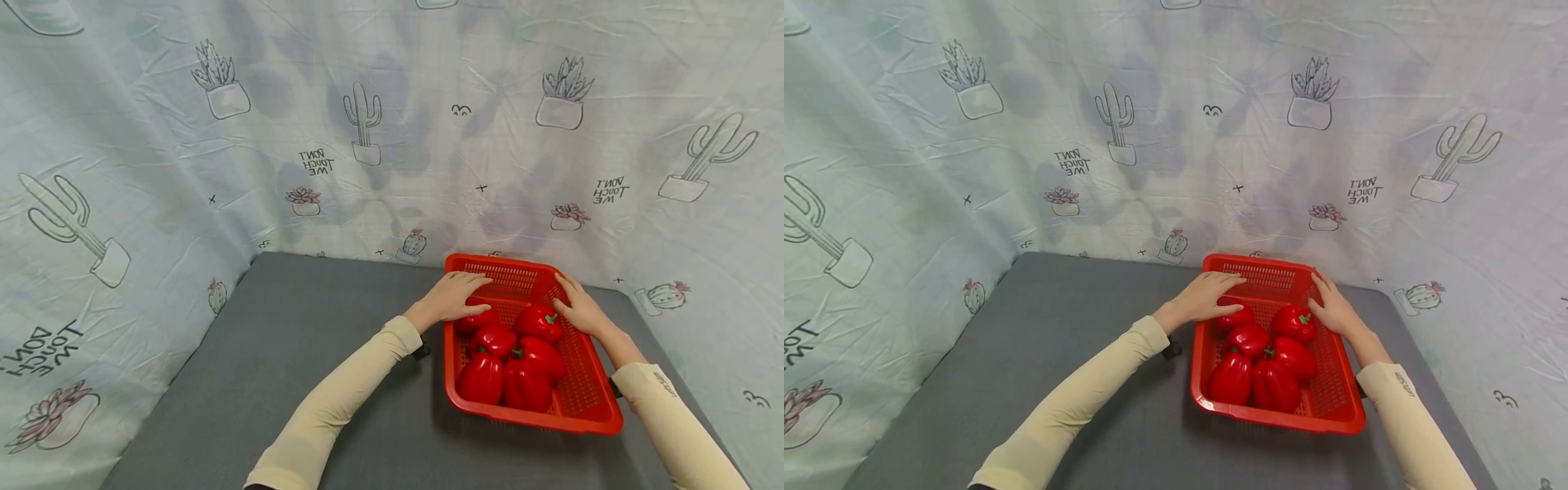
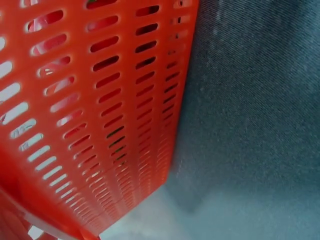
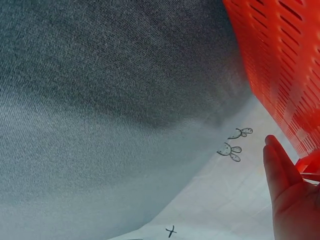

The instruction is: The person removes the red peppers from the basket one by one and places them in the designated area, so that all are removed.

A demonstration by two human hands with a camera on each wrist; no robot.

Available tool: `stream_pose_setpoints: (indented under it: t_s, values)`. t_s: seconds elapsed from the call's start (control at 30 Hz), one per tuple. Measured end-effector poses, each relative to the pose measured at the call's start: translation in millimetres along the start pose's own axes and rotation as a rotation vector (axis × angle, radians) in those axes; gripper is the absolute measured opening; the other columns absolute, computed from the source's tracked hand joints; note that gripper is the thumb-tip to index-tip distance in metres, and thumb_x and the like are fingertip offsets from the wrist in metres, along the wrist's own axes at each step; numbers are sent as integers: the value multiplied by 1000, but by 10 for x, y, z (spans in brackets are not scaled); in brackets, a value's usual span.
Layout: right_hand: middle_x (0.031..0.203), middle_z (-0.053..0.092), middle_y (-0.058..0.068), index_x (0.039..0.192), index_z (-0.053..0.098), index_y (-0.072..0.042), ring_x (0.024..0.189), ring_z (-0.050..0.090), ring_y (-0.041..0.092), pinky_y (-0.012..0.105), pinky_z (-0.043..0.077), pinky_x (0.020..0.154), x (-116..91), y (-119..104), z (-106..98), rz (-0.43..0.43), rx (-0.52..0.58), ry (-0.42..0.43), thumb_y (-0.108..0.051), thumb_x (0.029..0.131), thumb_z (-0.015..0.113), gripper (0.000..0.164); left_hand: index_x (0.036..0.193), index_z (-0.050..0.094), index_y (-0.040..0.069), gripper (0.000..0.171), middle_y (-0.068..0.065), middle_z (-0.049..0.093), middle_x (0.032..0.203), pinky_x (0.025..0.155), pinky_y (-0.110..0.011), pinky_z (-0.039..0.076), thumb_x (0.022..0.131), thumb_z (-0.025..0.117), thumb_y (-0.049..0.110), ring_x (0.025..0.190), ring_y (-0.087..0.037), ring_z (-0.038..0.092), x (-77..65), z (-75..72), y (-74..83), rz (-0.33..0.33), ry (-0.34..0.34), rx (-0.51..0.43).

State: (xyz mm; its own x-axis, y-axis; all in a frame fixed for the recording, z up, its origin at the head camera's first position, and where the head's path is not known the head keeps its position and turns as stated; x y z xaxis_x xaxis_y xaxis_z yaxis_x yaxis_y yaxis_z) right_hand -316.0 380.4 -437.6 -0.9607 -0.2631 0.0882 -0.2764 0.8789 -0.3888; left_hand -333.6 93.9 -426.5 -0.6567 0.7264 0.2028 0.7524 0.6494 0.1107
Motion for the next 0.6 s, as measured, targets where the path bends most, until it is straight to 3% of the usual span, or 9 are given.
stream_pose_setpoints:
  t_s: [0.23, 0.4, 0.6]
  values:
    - [140, 22, 36, 142, 22, 8, 123, 25, 57, 67, 23, 96, -15, 22, 16, -5, 58, 57, -12, 93, 46, 58, 139, 42, 20, 59, 1, 44, 140, 109, -32, 30, 91, 46, 54, 129, -15, 41, 27, 56, 35, 26, -38, -68]
    - [136, 26, 38, 140, 25, 10, 122, 27, 56, 66, 24, 96, -15, 36, 14, -11, 65, 86, -10, 92, 47, 56, 136, 47, 20, 57, 1, 47, 138, 106, -29, 34, 90, 48, 53, 127, -15, 43, 34, 98, 36, 7, -55, -120]
    - [136, 28, 38, 138, 28, 11, 121, 28, 56, 66, 25, 95, -1, 24, 5, -23, 55, 95, -9, 91, 47, 55, 135, 47, 22, 56, 3, 47, 138, 108, -30, 31, 90, 48, 54, 125, -14, 44, 50, 136, 29, -20, -84, -86]
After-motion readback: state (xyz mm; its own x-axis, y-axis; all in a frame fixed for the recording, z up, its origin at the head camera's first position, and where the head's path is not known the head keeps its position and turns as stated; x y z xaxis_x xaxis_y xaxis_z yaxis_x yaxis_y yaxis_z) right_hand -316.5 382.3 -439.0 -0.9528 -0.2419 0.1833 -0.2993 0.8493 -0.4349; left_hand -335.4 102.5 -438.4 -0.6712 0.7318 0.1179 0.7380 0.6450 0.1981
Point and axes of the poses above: each hand's wrist, its own x-axis towards the middle knuckle, its own z-axis out of the palm, y = z × x, the point moved 3 cm from there along x, towards the middle knuckle
